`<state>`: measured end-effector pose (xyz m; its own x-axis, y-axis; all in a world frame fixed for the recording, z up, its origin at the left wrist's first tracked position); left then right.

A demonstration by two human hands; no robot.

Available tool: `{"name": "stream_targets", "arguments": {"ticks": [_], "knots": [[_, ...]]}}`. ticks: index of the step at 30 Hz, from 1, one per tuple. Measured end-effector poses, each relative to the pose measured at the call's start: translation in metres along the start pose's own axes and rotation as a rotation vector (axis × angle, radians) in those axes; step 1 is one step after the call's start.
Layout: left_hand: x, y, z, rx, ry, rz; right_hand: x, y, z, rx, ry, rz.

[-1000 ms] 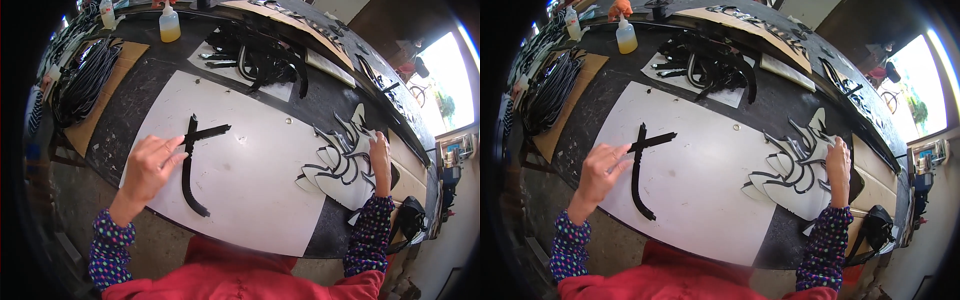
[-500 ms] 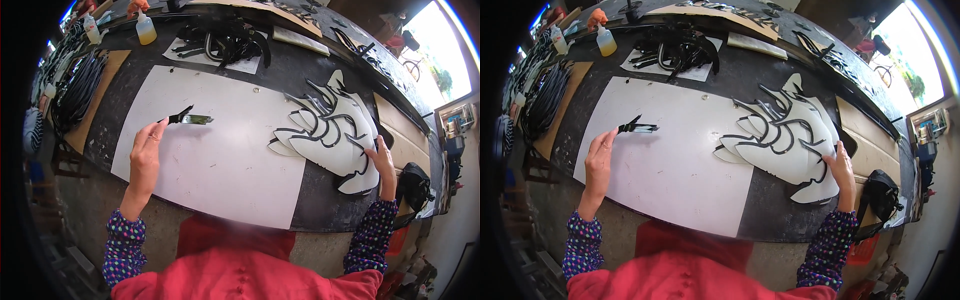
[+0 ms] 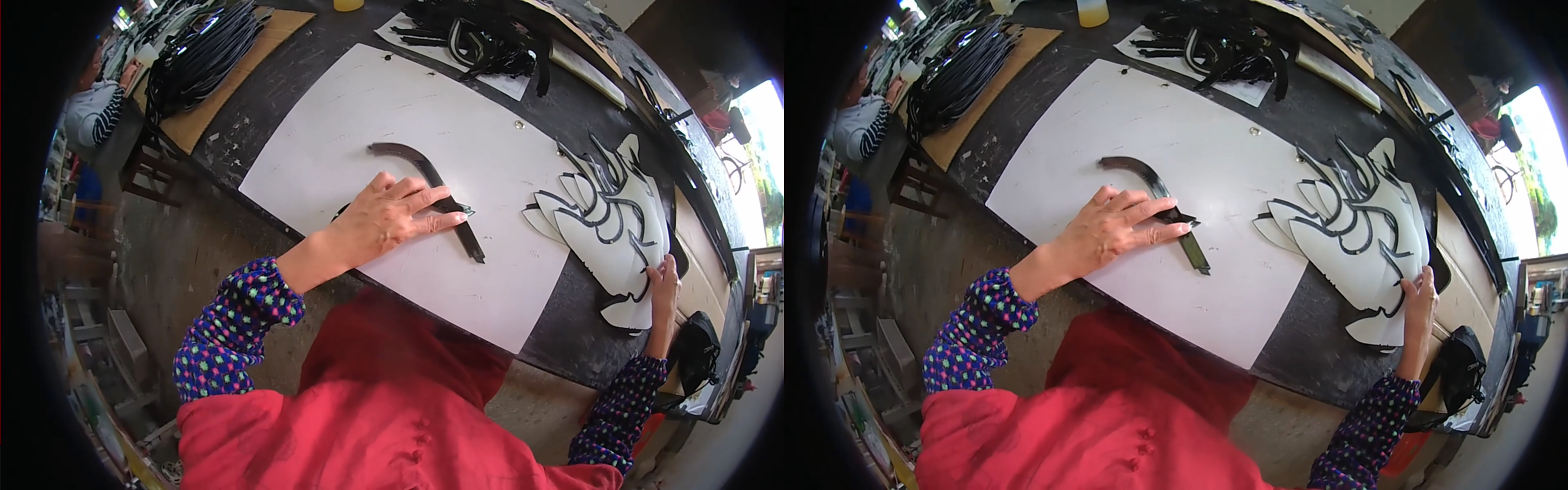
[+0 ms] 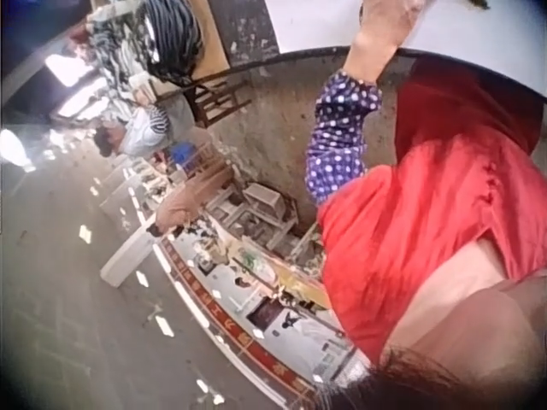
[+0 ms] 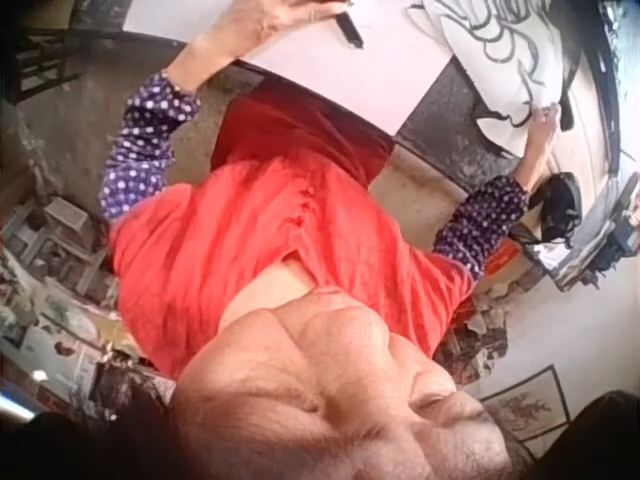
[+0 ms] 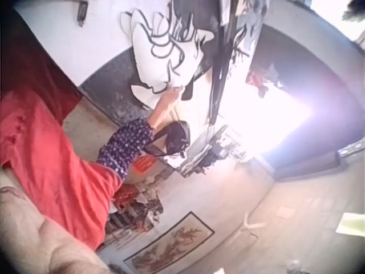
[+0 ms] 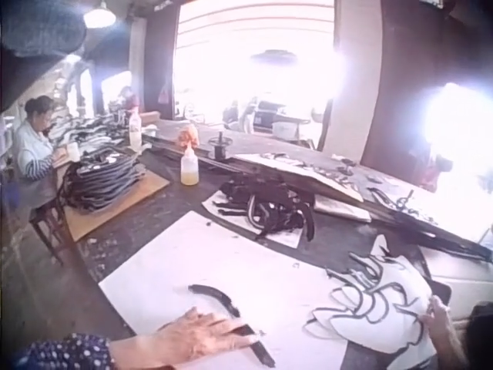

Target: Peeling adhesive backing from black trim pieces and sticking them onto white shoe upper components.

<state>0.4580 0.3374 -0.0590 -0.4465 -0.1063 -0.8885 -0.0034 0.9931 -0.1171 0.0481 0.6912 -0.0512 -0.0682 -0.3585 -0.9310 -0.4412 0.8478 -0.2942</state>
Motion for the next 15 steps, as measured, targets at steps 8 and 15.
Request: {"name": "stream_targets", "arguments": {"ticks": [8, 15], "knots": [[-0.008, -0.01, 0.01, 0.057, -0.114, -0.05, -0.011, 0.002, -0.006, -0.079, 0.057, 0.173], [-0.01, -0.06, 0.009, 0.05, -0.169, -0.194, -0.104, -0.086, 0.024, -0.001, 0.128, -0.226]]}}
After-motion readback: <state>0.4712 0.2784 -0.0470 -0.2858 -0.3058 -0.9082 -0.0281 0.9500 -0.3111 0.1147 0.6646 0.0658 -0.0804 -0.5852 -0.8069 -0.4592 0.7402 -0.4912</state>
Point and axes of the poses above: each hand's wrist, its own z-axis away from the middle knuckle, its own x-axis out of the palm, y = z × x, the point moved 6 cm from there along -z, towards the middle knuckle, and after that the axes turned 7 degrees about y, right-handed, at the moved point
